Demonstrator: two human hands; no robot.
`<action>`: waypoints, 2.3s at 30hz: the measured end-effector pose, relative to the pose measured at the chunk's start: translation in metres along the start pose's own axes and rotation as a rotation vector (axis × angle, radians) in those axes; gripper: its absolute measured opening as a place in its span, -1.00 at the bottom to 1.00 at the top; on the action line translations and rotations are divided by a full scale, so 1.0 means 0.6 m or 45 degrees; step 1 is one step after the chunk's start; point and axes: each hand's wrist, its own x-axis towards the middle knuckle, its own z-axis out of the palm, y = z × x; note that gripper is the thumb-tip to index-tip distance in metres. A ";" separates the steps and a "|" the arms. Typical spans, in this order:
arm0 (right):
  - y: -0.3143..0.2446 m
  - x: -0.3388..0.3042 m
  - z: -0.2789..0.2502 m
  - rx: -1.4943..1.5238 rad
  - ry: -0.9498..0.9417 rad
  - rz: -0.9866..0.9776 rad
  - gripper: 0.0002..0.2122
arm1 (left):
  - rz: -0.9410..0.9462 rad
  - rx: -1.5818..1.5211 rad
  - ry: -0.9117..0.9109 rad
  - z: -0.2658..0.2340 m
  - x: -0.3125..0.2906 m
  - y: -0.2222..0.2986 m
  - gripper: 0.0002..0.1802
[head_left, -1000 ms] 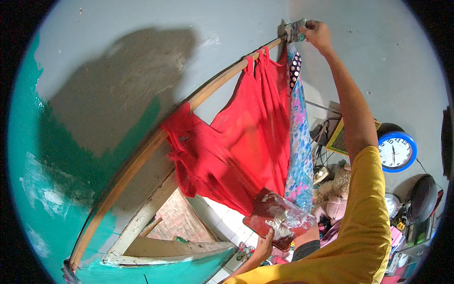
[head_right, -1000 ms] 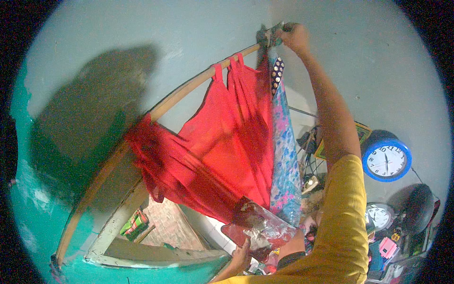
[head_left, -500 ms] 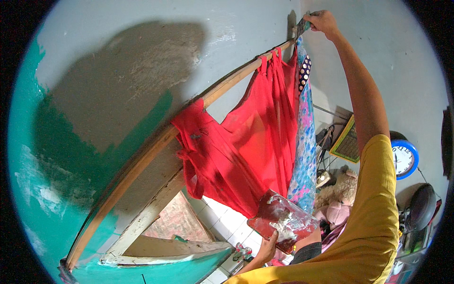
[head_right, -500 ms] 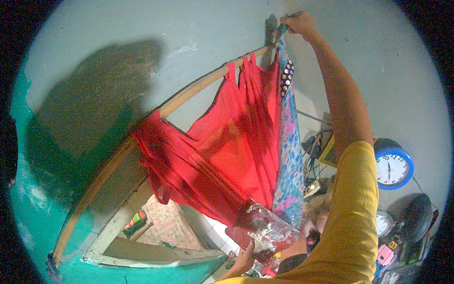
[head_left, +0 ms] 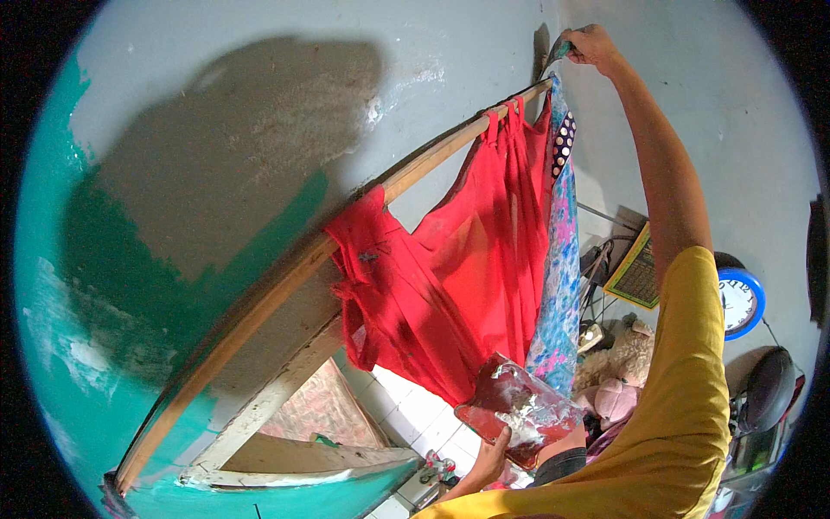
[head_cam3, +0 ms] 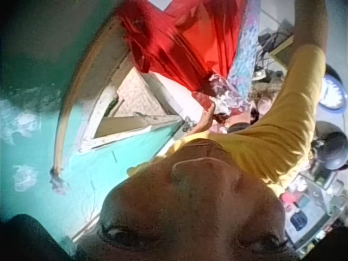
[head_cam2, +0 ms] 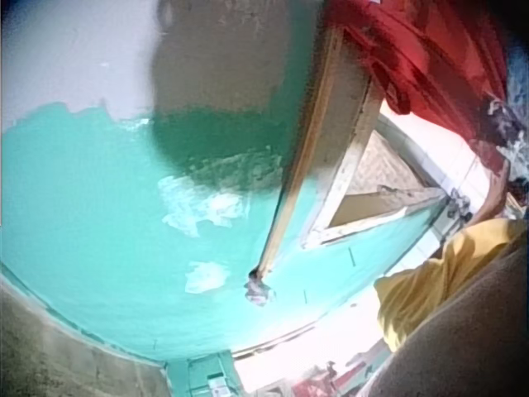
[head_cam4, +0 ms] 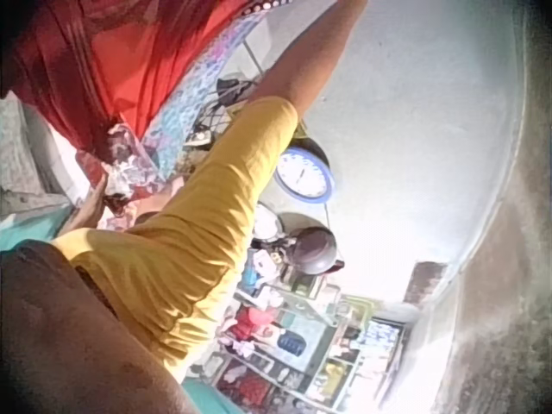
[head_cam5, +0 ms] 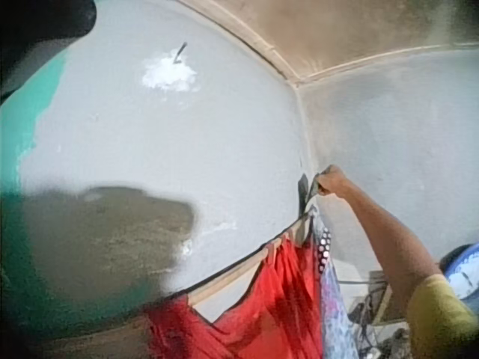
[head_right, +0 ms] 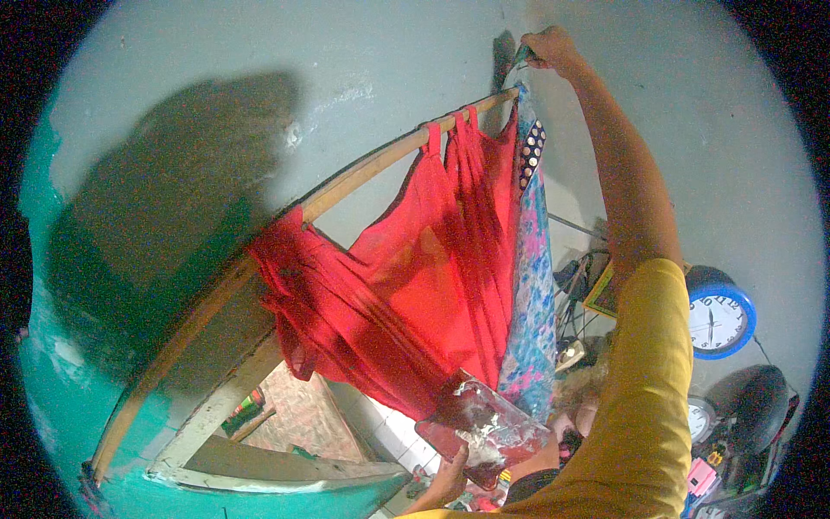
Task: The person applies white plaster to a wall using a putty knife, scooping material from a handheld hawk.
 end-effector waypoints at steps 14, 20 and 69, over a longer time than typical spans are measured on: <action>-0.040 0.063 0.013 0.274 -0.015 0.083 -0.80 | 0.064 -0.225 0.042 0.015 0.008 -0.005 -0.48; 0.011 0.018 -0.055 0.281 0.032 0.078 -0.78 | 0.123 0.086 -0.001 0.016 0.002 0.019 -0.49; 0.083 -0.071 0.028 -0.557 0.584 -0.279 -0.66 | 0.123 -0.059 0.004 0.019 -0.024 0.030 -0.55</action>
